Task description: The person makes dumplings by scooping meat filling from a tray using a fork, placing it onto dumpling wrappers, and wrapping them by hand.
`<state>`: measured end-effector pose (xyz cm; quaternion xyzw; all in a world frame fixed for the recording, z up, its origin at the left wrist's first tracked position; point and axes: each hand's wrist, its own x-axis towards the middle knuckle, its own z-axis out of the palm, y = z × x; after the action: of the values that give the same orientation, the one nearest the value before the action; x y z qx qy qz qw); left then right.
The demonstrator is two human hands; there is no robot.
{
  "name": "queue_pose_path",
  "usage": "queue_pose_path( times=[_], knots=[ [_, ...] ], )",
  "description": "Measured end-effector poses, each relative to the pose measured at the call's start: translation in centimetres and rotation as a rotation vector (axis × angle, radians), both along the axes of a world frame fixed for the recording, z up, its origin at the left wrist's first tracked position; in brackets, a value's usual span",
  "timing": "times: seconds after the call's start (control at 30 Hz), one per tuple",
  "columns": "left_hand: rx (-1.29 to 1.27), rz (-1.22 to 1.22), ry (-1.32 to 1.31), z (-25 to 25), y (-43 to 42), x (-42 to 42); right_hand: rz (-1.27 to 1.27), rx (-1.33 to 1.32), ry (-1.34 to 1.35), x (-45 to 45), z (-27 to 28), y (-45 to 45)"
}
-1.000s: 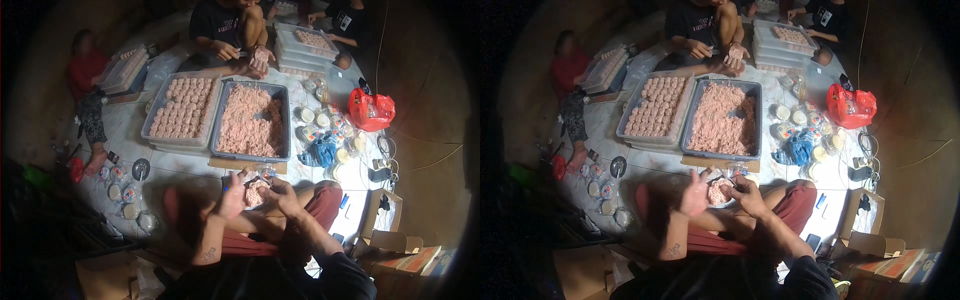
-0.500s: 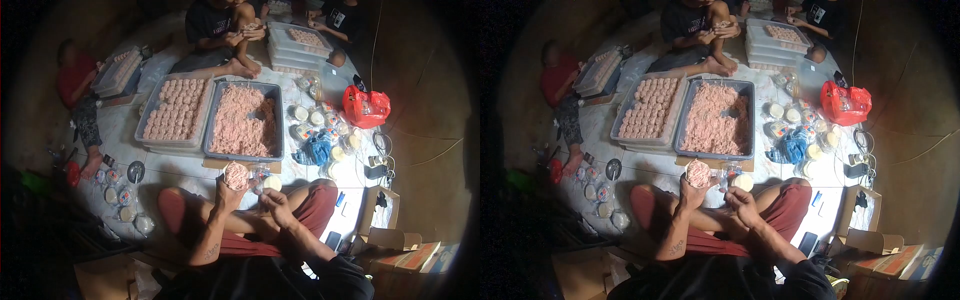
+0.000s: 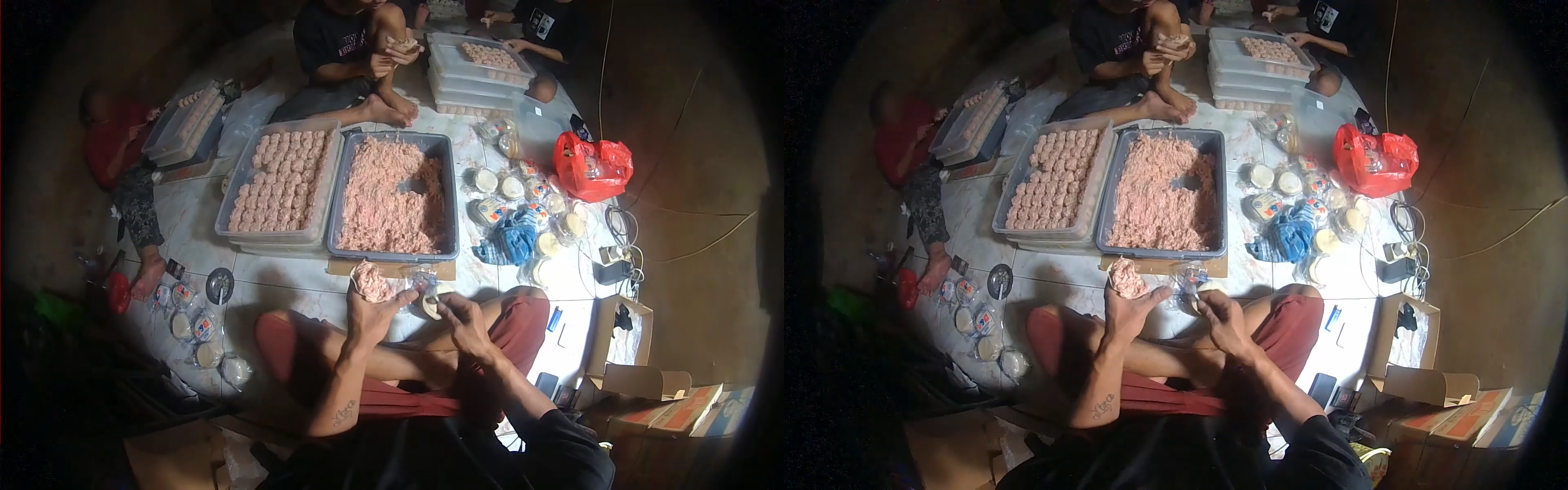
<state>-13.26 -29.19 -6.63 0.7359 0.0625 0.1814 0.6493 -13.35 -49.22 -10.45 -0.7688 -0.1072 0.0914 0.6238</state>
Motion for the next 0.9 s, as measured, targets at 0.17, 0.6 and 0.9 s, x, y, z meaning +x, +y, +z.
queue_pose_path(
  times=[0.17,0.6,0.9],
  knots=[
    [-0.083,-0.211,0.198,-0.3,1.8,-0.7,0.127,0.29,0.415,-2.0,-0.2,0.5],
    [-0.398,-0.162,0.021,-2.9,1.2,-0.5,0.157,0.476,0.442,-2.5,-0.1,2.7],
    [0.196,-0.186,0.068,-1.2,2.7,-1.1,0.093,-0.039,-0.108,-0.6,-0.1,0.5]
  ],
)
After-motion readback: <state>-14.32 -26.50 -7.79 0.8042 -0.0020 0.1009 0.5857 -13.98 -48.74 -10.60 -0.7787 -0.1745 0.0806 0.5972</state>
